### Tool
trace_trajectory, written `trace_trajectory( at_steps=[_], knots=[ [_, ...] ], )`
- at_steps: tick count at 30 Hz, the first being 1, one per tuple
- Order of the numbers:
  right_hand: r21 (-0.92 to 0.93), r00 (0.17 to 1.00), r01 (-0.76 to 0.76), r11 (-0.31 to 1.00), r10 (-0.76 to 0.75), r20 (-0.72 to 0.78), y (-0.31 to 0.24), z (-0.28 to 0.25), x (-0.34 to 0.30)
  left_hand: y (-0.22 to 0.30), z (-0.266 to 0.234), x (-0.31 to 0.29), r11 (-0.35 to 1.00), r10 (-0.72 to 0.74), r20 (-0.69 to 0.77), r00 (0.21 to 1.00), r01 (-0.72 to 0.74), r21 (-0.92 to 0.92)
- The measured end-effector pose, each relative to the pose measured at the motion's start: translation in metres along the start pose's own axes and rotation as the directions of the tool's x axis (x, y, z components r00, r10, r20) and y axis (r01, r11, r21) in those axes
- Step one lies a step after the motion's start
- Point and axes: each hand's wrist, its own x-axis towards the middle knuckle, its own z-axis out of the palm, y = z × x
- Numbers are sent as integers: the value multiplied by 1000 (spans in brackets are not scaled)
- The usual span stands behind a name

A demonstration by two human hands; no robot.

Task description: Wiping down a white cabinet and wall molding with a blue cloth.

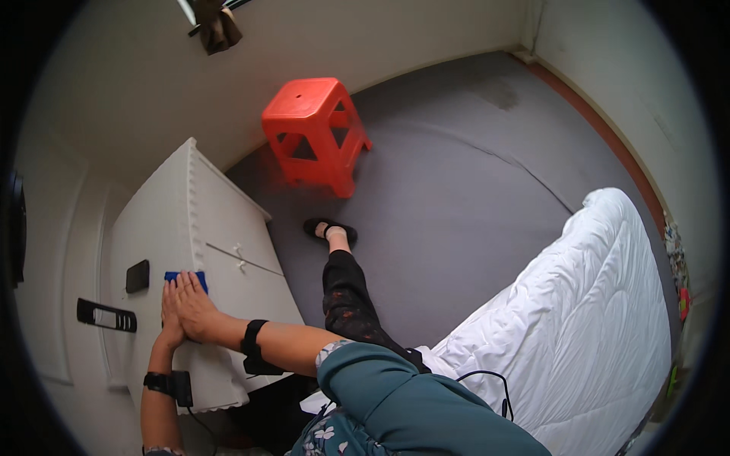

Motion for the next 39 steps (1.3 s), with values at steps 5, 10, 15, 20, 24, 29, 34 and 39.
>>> trace_trajectory(
  at_steps=[5, 10, 15, 20, 24, 29, 34, 39],
  knots=[
    [-134, 997, 16, 991, -6, 78, 16, -8, -12, 32, -12, -11, 959, -31, -178, 984, -21, -282],
    [-227, 975, 146, 963, -102, 196, -24, -14, -39, 46, -18, -70, 949, -71, -155, 985, 19, -314],
    [-252, 939, 250, 935, -170, 299, -65, -11, -66, 50, -18, -134, 928, -100, -123, 987, 48, -369],
    [-222, 902, 332, 917, -240, 360, -88, -7, -80, 46, -8, -173, 898, -153, -123, 981, 86, -431],
    [-189, 865, 364, 912, -256, 432, -87, -14, -75, 32, -10, -182, 860, -30, -93, 995, -22, -509],
    [-175, 855, 408, 896, -308, 418, -74, -15, -69, 37, -20, -177, 896, -50, -9, 999, 40, -443],
    [-149, 891, 369, 917, -304, 336, -33, -19, -44, 42, -35, -123, 896, -39, 50, 998, 57, -440],
    [-127, 884, 363, 923, -298, 359, 30, -26, 7, 47, -47, -45, 887, -92, 29, 995, 95, -453]
  ],
)
